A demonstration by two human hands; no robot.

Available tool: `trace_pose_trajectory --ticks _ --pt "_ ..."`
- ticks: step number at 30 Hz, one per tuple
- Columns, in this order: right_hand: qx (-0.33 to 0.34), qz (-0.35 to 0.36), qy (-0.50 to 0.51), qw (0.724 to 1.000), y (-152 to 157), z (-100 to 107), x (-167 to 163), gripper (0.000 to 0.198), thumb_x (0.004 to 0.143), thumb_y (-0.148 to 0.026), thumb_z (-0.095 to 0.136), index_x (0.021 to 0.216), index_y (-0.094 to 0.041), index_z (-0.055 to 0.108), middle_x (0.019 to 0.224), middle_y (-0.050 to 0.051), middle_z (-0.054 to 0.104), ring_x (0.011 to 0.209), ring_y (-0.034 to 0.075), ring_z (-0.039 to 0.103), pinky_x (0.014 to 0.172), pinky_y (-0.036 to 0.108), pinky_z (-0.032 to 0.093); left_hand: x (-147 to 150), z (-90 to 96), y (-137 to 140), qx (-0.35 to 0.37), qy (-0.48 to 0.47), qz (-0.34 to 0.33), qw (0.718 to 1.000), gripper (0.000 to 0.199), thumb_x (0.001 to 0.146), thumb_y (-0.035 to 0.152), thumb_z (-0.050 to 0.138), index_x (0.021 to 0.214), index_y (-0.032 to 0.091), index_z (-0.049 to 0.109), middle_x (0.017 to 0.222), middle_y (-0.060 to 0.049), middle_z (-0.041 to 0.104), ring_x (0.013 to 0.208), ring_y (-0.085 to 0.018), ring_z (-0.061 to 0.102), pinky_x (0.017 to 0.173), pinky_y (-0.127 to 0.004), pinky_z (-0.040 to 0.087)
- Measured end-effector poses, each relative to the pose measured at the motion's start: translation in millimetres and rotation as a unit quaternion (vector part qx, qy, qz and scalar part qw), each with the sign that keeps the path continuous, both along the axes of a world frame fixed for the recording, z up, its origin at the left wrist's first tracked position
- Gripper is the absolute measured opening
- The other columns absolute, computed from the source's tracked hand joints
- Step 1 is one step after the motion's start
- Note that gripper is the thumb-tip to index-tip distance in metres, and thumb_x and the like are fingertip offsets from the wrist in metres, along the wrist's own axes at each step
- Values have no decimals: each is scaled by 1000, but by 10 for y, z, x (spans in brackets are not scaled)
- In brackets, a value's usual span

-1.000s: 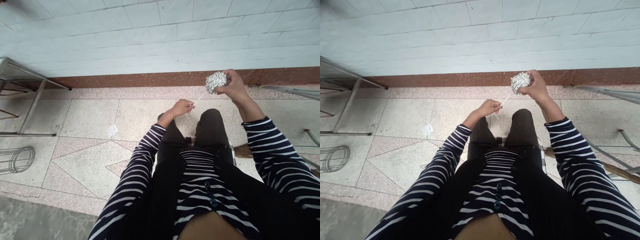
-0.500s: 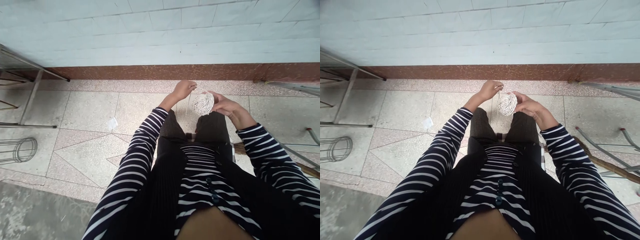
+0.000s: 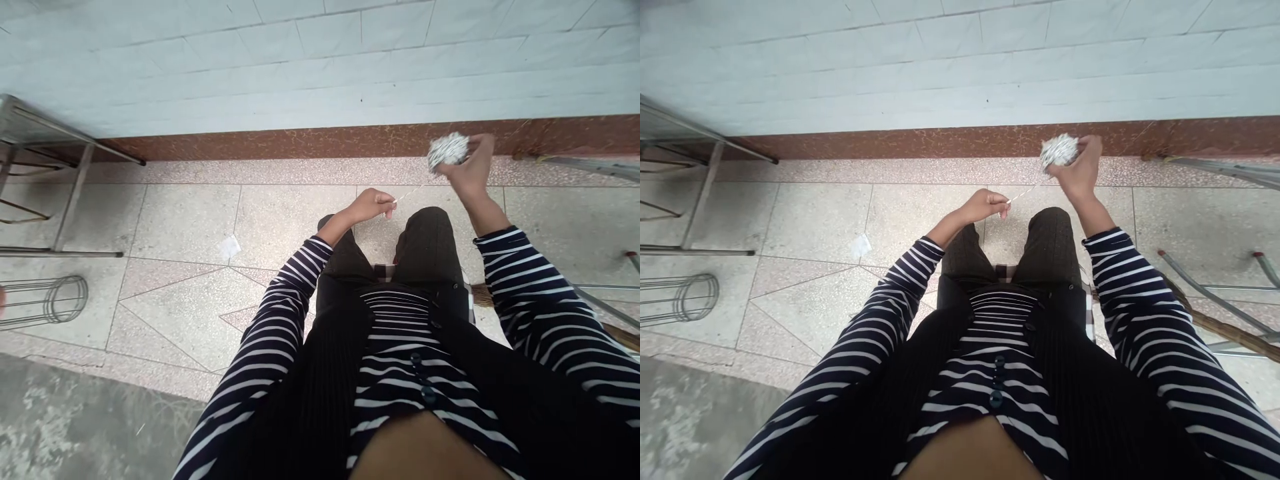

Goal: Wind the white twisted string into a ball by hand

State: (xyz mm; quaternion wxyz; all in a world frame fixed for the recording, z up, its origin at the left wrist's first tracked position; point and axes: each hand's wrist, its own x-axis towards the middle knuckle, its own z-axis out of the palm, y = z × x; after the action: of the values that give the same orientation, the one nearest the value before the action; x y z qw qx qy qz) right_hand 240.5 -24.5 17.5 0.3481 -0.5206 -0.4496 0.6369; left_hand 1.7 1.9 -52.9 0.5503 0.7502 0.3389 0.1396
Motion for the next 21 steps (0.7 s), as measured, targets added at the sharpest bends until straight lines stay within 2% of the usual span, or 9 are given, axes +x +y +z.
trace_pose_trajectory --ticks 5,8,10,13,15,18,21 --pt "-8 20 -40 999 -253 -306 -139 67 54 -25 86 119 -30 69 101 0 71 82 22 67 63 32 59 6 340 194 45 -5 6 999 28 95 30 68 72 17 77 72 -2 73 67 -13 60 80 -32 50" --pt "-35 32 -56 997 -340 -446 -106 52 48 -18 80 99 -26 70 92 -2 66 76 17 60 56 24 50 14 414 248 96 19 -10 995 24 95 28 69 74 18 76 73 -1 72 72 -16 64 85 -33 51" --pt "-55 51 -26 997 -386 -465 -46 52 47 -14 78 98 -26 71 93 -2 66 79 17 60 57 23 50 32 396 240 144 41 -20 989 23 96 28 68 76 20 76 75 -1 73 78 -18 67 91 -35 51" --pt "-47 46 51 996 -458 -360 41 70 49 -11 81 115 -31 73 112 0 71 94 22 67 68 28 58 74 304 204 190 52 -5 980 21 99 28 64 86 21 78 89 -4 79 92 -22 73 97 -35 51" --pt "-20 23 85 996 -505 -228 80 85 49 -10 84 129 -36 72 126 0 72 109 25 70 79 31 62 91 226 186 181 29 12 983 21 101 27 61 97 20 80 101 -6 82 98 -22 75 97 -35 52" --pt "11 6 110 994 -561 -27 113 99 52 -14 87 146 -38 66 136 3 73 122 32 71 89 39 64 79 135 184 105 -18 26 994 25 105 27 56 101 17 79 95 -7 82 90 -20 75 92 -33 55" --pt "15 11 125 992 -580 110 126 95 52 -22 89 144 -34 67 136 7 74 122 37 72 84 44 66 32 102 192 22 -47 22 998 28 105 27 56 97 15 79 78 -5 78 79 -16 74 87 -30 56"
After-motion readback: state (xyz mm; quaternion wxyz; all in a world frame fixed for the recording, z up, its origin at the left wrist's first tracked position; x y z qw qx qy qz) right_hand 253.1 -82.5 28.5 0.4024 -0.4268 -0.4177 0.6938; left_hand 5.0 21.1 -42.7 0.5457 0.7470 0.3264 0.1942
